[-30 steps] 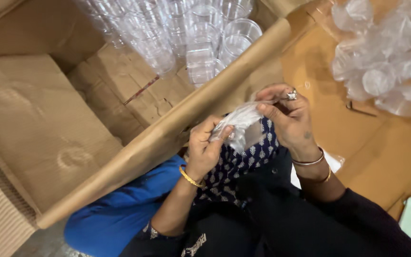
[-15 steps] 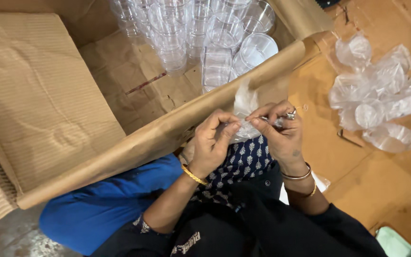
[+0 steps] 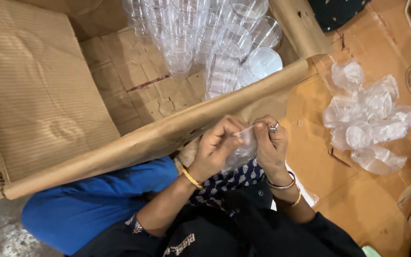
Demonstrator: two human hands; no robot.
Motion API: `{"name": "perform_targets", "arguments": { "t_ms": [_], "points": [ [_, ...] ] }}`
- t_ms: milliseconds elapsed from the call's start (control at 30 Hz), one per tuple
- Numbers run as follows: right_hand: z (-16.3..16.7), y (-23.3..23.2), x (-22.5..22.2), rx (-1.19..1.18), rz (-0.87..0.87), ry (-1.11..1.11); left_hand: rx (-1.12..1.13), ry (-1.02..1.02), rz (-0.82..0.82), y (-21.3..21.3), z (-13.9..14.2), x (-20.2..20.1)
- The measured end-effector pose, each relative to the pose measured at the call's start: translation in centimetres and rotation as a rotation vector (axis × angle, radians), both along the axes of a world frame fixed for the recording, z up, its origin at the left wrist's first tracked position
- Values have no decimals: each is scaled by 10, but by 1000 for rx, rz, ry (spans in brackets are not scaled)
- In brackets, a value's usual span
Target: The person sits on the floor with a large cardboard box of clear plastic cups. They pull cups from stacks, tear off the surrounding plastic packaging film, and place the unwrapped cups back into stacks inside the box, discarding the plastic wrap on the floor beside them.
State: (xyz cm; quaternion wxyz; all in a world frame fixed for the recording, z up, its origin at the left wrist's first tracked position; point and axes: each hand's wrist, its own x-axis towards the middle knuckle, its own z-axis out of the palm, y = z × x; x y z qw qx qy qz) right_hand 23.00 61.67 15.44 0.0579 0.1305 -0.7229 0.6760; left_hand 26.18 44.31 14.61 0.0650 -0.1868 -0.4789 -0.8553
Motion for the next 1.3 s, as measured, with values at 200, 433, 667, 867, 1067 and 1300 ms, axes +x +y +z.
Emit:
{"name": "perform_targets", "arguments": {
  "t_ms": [200,433,667,867,1067,1300],
  "points": [
    [11,13,-10,-551,-164,-667,193,-347,-212,-15,-16,-12],
    [24,88,-27,-255,487,-510,80,-448,-339,-54,17,-15],
    [50,85,-65,-278,60,-458,-59,-499,-249,-76,-4,-39],
    [15,-14,-195,465,154,153,-606,-610,472,-78,-53,-173],
    [-15,-39,-225,915,59,208,-798,-738,374,-79,-108,-223],
    [-55,-21,-220,958,56,315,-525,-941,-46,-29,-156,-224]
  ]
}}
